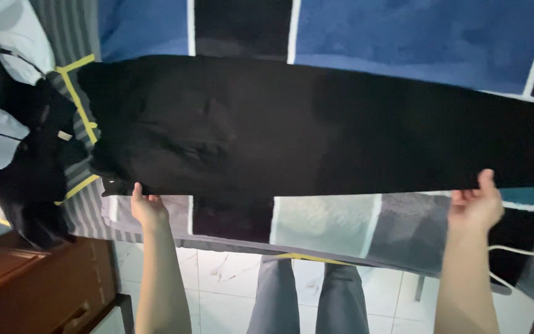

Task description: Ironing a pair of black pants on a bed surface.

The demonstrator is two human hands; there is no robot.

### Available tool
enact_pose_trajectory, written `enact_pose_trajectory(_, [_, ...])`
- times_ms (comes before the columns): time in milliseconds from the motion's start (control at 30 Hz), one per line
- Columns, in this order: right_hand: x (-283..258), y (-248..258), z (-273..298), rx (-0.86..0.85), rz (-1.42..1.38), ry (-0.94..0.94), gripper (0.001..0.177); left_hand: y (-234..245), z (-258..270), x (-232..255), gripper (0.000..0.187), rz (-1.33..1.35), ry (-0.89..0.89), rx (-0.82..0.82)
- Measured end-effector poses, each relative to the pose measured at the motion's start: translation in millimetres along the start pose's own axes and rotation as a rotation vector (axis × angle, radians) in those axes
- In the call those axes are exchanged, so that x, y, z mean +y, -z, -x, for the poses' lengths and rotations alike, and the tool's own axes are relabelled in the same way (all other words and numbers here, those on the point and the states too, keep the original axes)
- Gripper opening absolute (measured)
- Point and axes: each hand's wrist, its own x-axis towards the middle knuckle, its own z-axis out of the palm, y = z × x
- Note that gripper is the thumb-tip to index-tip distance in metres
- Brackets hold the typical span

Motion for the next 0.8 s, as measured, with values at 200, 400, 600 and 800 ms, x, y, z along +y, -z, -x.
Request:
enact_pose_trajectory(200, [-17, 33, 12, -0.018, 0.164, 0.367, 0.018, -48, 47, 66, 0.019, -0.008, -0.187, 0.073])
enact_pose_trajectory(400, [-83, 85, 21, 0.102, 0.313, 0.303, 0.015, -100, 137, 169, 0.013, -0.144, -0.333, 0.012])
enact_pose_trajectory(600, [-92, 235, -30, 0.090, 0.704, 0.377, 0.024, -128, 170, 228, 0.010, -0.115, -0.391, -0.214])
enact_pose_trajectory(800, [-115, 33, -64, 0.002, 0.864, 0.258, 0.022, -180, -1, 162, 0.023, -0.401, -0.344, 0.079])
